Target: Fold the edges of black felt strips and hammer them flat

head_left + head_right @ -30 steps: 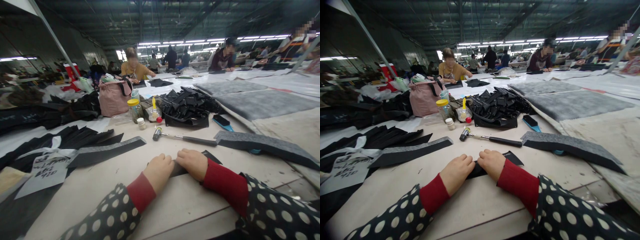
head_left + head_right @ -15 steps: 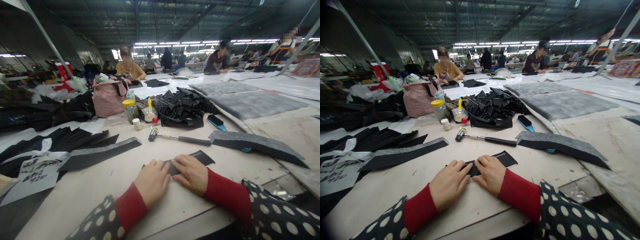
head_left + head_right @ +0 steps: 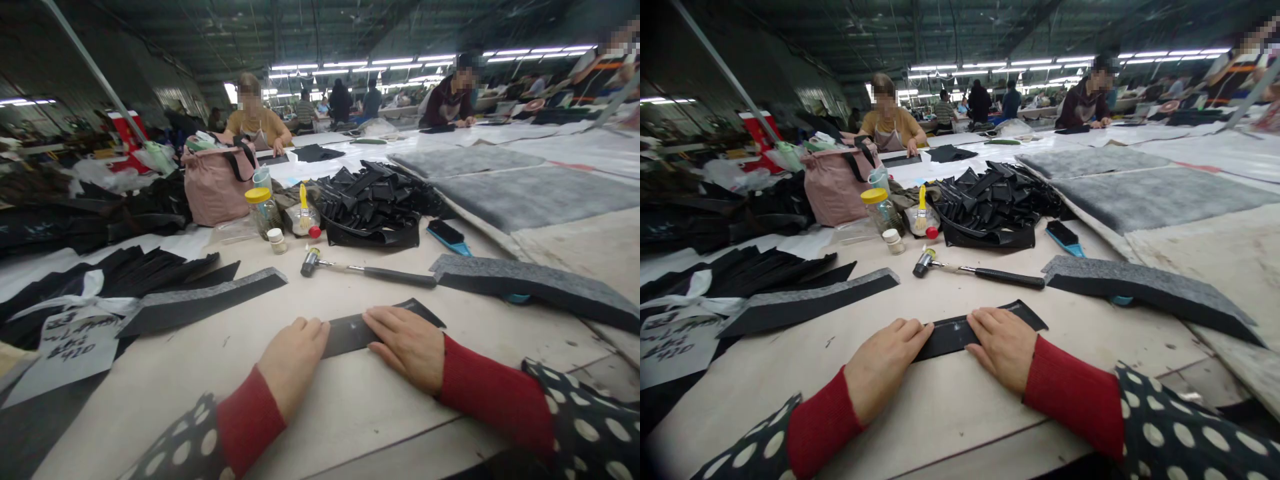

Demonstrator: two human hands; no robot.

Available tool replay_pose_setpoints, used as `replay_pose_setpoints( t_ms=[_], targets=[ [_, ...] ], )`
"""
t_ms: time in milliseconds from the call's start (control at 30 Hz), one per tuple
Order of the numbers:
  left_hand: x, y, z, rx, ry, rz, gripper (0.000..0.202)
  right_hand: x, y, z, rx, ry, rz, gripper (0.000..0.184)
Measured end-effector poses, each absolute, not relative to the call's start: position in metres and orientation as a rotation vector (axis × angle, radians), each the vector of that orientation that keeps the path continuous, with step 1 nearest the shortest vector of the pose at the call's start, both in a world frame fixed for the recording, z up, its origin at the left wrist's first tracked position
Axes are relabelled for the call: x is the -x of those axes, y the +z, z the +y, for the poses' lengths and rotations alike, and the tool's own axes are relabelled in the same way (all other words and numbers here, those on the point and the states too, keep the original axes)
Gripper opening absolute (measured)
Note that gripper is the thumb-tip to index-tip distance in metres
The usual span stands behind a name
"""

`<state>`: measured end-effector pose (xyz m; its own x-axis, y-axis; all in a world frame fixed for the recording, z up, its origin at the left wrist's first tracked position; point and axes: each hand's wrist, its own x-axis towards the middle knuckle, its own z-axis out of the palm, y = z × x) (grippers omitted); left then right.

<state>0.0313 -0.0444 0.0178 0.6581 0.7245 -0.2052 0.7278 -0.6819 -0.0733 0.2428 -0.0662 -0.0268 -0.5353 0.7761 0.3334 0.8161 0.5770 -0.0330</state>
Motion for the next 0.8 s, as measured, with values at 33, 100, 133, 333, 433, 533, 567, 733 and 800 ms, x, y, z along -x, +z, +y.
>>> replay_pose_setpoints(
  t_ms=[33, 100, 133, 333, 433, 533, 567, 733, 800],
  targets=[
    [-0.029, 0.019, -0.045, -2.837, -0.373, 1.26, 0.042, -0.248, -0.027, -0.066, 1.309, -0.211, -2.503, 0.04],
    [-0.024, 0.022, -0.046, -2.808, -0.436, 1.284, 0.045, -0.258, -0.028, -0.068, 1.329, -0.272, -2.511, 0.042],
    [-0.022, 0.023, -0.047, -2.792, -0.467, 1.293, 0.046, -0.263, -0.028, -0.069, 1.341, -0.302, -2.514, 0.042],
    [-0.006, 0.022, -0.056, -2.776, -0.523, 1.298, 0.043, -0.284, -0.027, -0.076, 1.374, -0.477, -2.54, 0.043],
    [0.002, 0.016, -0.063, -2.825, -0.485, 1.254, 0.047, -0.288, -0.027, -0.079, 1.408, -0.524, -2.529, 0.041],
    [0.009, 0.007, -0.071, -2.877, -0.43, 1.238, 0.051, -0.289, -0.029, -0.08, 1.403, -0.538, -2.522, 0.042],
    [0.011, 0.004, -0.073, -2.893, -0.397, 1.24, 0.052, -0.289, -0.029, -0.081, 1.395, -0.538, -2.517, 0.043],
    [0.007, -0.005, -0.081, -2.966, -0.191, 1.306, 0.045, -0.28, -0.029, -0.083, 1.426, -0.439, -2.474, 0.046],
    [0.002, -0.002, -0.079, -2.986, -0.151, 1.334, 0.039, -0.27, -0.028, -0.084, 1.433, -0.346, -2.464, 0.044]
  ],
)
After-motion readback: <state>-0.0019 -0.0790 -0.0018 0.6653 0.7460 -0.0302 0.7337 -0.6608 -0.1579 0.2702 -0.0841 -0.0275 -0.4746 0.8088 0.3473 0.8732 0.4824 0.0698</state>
